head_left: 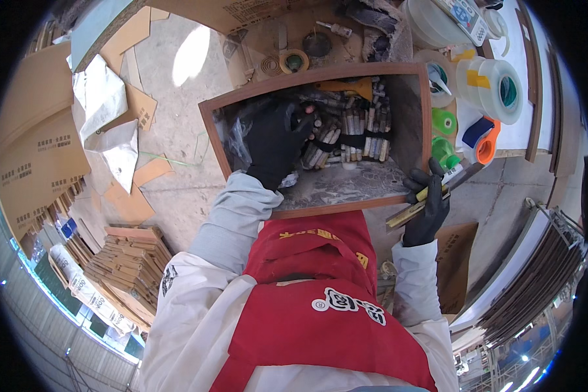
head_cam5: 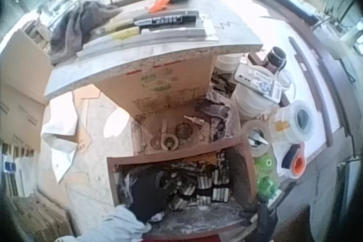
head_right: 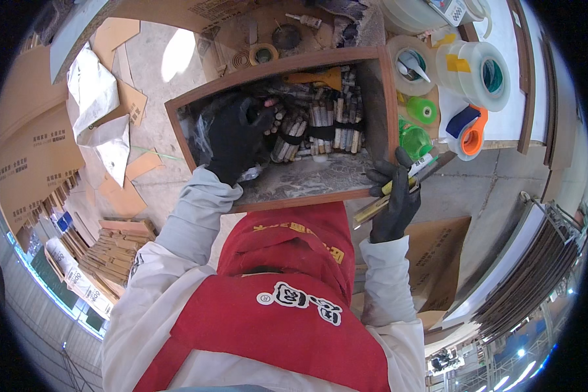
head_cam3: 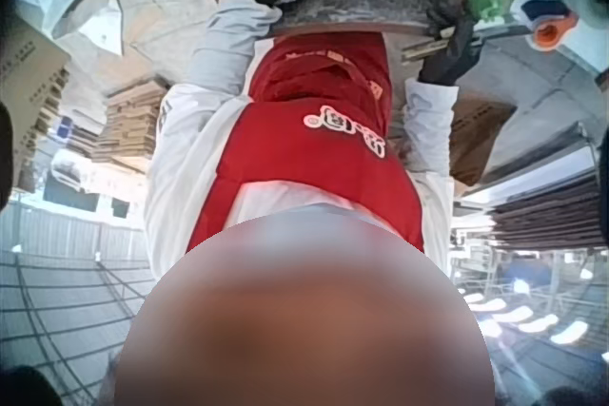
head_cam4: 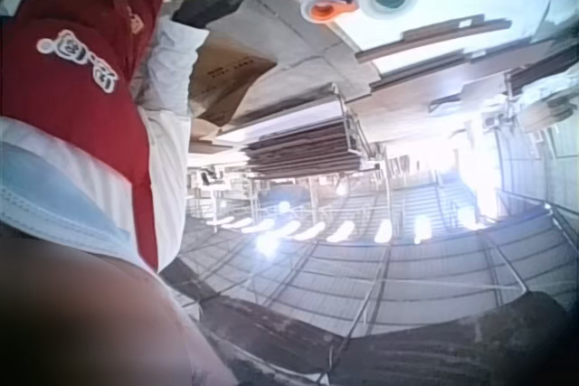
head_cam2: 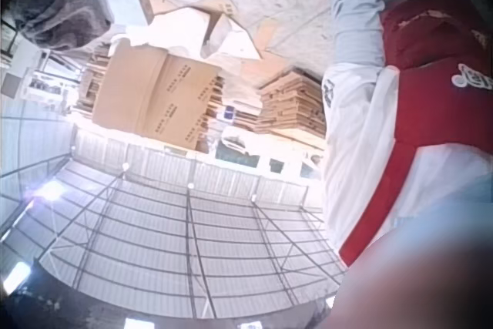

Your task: The person selects small cylindrical edge-banding pieces from a container, then uses a utility knife to trim and apply the banding to the edge of a large brown board. The person repeatedly cuts, aligns, and presses the banding along the board's edge.

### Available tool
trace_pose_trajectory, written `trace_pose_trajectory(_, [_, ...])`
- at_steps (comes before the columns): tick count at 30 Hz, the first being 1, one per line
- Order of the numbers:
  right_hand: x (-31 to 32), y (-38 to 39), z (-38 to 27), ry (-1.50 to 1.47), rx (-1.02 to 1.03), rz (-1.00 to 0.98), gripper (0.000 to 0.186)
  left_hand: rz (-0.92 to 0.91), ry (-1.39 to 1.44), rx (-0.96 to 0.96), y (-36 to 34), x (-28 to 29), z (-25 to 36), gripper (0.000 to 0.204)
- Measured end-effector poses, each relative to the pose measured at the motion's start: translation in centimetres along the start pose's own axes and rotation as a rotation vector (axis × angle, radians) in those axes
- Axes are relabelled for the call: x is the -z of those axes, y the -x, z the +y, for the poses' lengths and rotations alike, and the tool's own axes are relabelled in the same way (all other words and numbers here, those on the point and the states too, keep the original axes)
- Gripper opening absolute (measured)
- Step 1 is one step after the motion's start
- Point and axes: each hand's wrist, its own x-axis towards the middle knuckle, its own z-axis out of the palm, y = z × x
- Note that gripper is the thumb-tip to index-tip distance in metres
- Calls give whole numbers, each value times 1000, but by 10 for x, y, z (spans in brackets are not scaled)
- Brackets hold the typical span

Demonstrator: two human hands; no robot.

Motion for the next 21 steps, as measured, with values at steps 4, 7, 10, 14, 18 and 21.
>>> trace_pose_trajectory(4, [0,0,2,-2,16,-4,41,25,-7,-34,0,0,-1,32])
trace_pose_trajectory(7, [0,0,1,1,7,8,40,10,-113,-57,-1,7,6,31])
trace_pose_trajectory(10, [0,1,2,-1,25,7,40,186,-193,-252,-5,-7,-5,28])
trace_pose_trajectory(14, [1,0,4,-20,26,10,39,173,-355,-367,-7,1,1,27])
trace_pose_trajectory(18, [1,0,3,-39,18,27,37,29,-376,-378,-7,5,2,27])
trace_pose_trajectory(21, [0,1,2,-55,5,35,37,-29,-291,-396,-7,2,-4,23])
